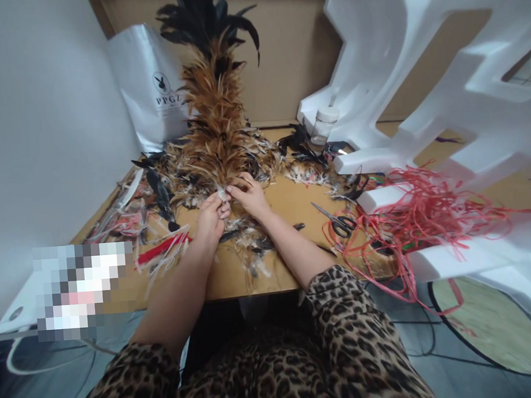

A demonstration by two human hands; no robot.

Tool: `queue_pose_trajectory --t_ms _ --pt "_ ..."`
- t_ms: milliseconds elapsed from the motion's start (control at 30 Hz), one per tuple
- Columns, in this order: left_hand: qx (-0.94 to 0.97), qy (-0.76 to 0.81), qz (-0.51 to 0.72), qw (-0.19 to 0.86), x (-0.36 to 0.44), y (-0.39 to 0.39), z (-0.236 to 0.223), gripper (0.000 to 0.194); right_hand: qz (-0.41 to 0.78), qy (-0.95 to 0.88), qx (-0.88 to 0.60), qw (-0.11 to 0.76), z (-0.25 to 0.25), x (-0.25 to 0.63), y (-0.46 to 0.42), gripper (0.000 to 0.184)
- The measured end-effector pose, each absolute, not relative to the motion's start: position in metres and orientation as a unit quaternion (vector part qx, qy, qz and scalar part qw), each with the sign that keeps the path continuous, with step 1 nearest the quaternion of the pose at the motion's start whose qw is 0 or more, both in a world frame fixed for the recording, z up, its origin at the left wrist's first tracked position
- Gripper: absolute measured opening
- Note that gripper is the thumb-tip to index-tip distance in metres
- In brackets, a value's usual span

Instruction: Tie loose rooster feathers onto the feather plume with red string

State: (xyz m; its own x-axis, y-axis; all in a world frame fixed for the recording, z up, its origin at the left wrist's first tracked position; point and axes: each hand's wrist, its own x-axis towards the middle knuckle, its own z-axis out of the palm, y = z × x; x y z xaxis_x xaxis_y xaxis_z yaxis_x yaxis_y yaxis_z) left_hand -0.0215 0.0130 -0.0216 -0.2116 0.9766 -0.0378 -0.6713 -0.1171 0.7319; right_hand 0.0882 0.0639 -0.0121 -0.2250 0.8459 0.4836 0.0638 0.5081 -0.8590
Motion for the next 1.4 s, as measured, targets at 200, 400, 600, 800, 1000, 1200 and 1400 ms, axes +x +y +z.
queue_pose_trajectory --t_ms 200,400,600,800,1000,1200,1400 --pt "0.250 0.308 0.705 0.588 -0.022 0.010 -0.021 0.010 0.334 -0.681 -0.342 0.554 -0.021 0.086 0.072 0.017" --pt "0.254 0.324 0.713 0.568 -0.022 0.010 -0.020 0.014 0.445 -0.653 -0.340 0.509 -0.021 0.088 0.069 0.026" --pt "0.257 0.322 0.717 0.562 -0.021 0.012 -0.021 0.014 0.503 -0.606 -0.361 0.500 -0.012 0.083 0.057 0.032" --pt "0.266 0.323 0.711 0.565 -0.020 0.011 -0.022 0.016 0.521 -0.592 -0.358 0.500 -0.012 0.085 0.062 0.034" --pt "0.282 0.318 0.710 0.562 -0.020 0.011 -0.024 0.018 0.517 -0.600 -0.356 0.496 -0.014 0.086 0.067 0.033" --pt "0.289 0.322 0.715 0.549 -0.025 0.014 -0.026 0.024 0.652 -0.525 -0.351 0.419 -0.011 0.090 0.065 0.043" --pt "0.271 0.317 0.728 0.545 -0.028 0.016 -0.023 0.023 0.702 -0.550 -0.342 0.297 -0.005 0.120 0.066 0.039"
